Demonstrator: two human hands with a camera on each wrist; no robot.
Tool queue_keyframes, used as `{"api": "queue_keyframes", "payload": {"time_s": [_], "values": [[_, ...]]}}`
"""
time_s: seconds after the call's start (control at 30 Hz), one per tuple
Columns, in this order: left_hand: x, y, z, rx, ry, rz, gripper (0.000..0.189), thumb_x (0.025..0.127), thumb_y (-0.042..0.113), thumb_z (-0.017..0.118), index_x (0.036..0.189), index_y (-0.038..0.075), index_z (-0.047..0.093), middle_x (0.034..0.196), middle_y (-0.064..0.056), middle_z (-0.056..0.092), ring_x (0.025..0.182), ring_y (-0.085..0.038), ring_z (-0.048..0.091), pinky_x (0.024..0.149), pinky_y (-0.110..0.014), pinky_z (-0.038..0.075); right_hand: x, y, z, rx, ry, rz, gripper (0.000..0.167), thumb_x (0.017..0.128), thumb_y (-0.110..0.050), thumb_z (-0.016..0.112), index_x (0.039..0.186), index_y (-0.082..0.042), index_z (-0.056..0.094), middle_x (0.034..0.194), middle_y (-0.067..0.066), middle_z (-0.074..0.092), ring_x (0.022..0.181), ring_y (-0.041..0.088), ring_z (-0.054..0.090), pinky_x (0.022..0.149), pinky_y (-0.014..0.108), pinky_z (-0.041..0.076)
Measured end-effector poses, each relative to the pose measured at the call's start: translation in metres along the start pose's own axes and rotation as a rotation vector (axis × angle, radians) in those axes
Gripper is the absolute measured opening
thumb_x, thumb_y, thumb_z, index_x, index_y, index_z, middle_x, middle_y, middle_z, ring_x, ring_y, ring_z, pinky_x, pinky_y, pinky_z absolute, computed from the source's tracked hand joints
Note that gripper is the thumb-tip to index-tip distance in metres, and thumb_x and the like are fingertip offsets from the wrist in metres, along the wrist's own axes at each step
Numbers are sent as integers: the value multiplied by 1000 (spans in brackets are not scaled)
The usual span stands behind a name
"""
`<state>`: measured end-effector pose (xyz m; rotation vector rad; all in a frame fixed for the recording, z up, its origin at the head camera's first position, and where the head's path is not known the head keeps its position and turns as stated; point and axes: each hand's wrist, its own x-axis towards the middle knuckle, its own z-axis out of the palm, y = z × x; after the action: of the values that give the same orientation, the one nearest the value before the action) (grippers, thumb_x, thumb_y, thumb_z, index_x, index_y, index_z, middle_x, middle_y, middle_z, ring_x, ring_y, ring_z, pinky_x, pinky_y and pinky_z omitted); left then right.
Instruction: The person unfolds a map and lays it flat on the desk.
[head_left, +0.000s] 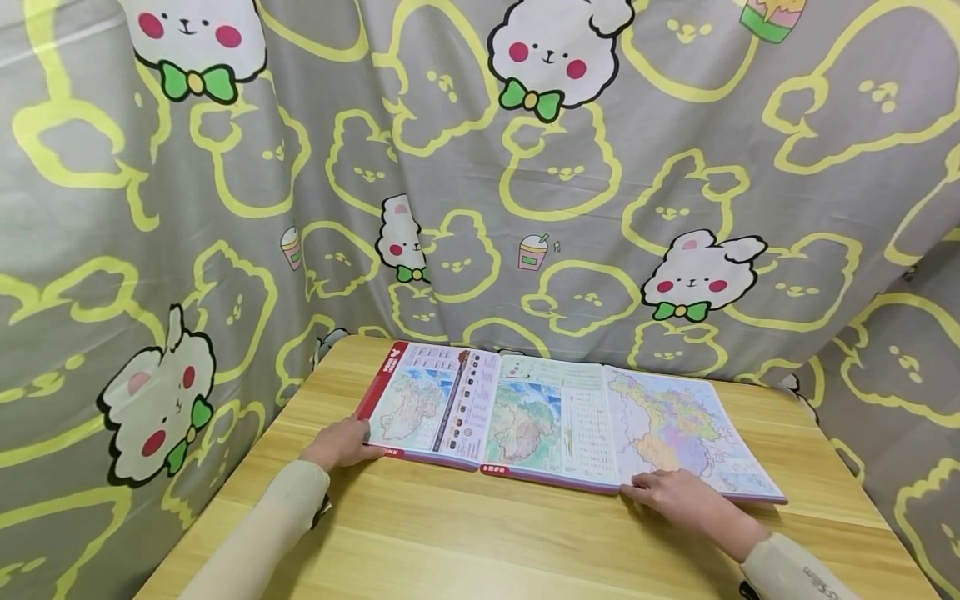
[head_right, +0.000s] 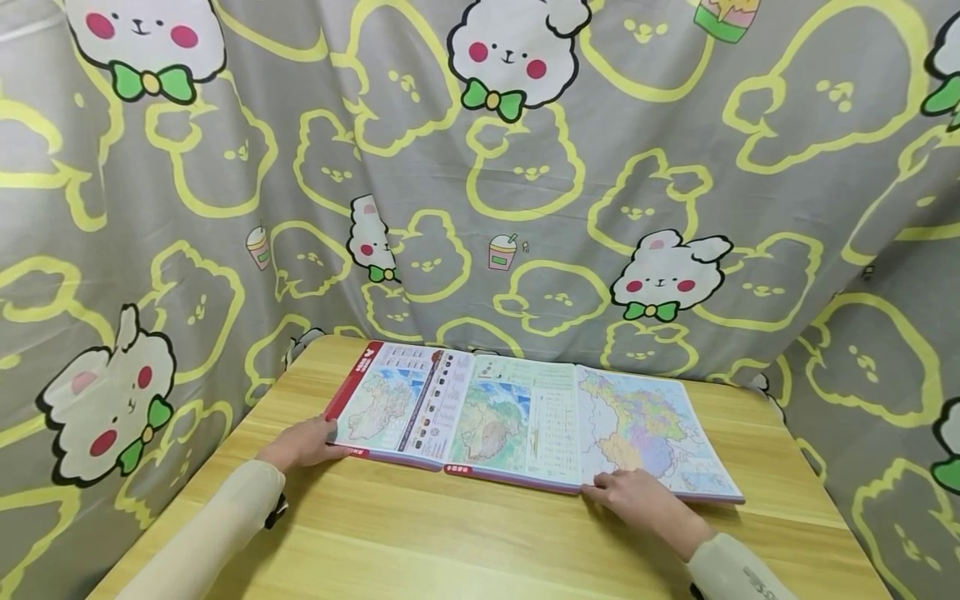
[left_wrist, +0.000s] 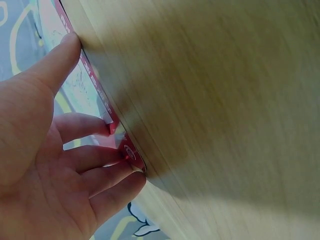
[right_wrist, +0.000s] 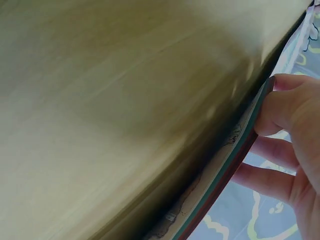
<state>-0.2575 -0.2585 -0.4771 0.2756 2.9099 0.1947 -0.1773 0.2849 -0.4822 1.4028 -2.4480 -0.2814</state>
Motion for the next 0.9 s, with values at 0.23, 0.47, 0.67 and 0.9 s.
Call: {"api": "queue_keyframes", "payload": {"time_s": [0.23,0.47,0.67,0.9], "values": [[3,0,2,5,-1,-3,49,79,45,73,97,2,58,85,-8,52,76,-24,48,71,-39,42,0,0,5,-7,8,-24,41,70,-1,74,107,-15,71,91,3,64,67,17,61,50,26,48],[1,-1,3,-5,-5,-12,52,78,46,73,100,1,58,89,-11,54,78,-26,49,73,-41,43,-2,-1,11,-6,48,-27,37,72,-4,67,107,-16,71,90,4,64,67,17,60,50,27,48],[1,-1,4,1,-8,-2,53,79,46,73,101,0,58,91,-12,54,79,-26,49,74,-43,44,-5,-2,14,14,76,-19,35,75,-5,63,106,-17,71,91,5,63,69,18,61,49,28,48],[2,-1,2,-2,1,-2,54,79,46,72,102,0,58,94,-14,54,81,-27,49,77,-44,45,-7,-2,10,16,28,18,39,73,-4,68,110,-16,70,97,6,64,76,21,63,49,30,49]]}}
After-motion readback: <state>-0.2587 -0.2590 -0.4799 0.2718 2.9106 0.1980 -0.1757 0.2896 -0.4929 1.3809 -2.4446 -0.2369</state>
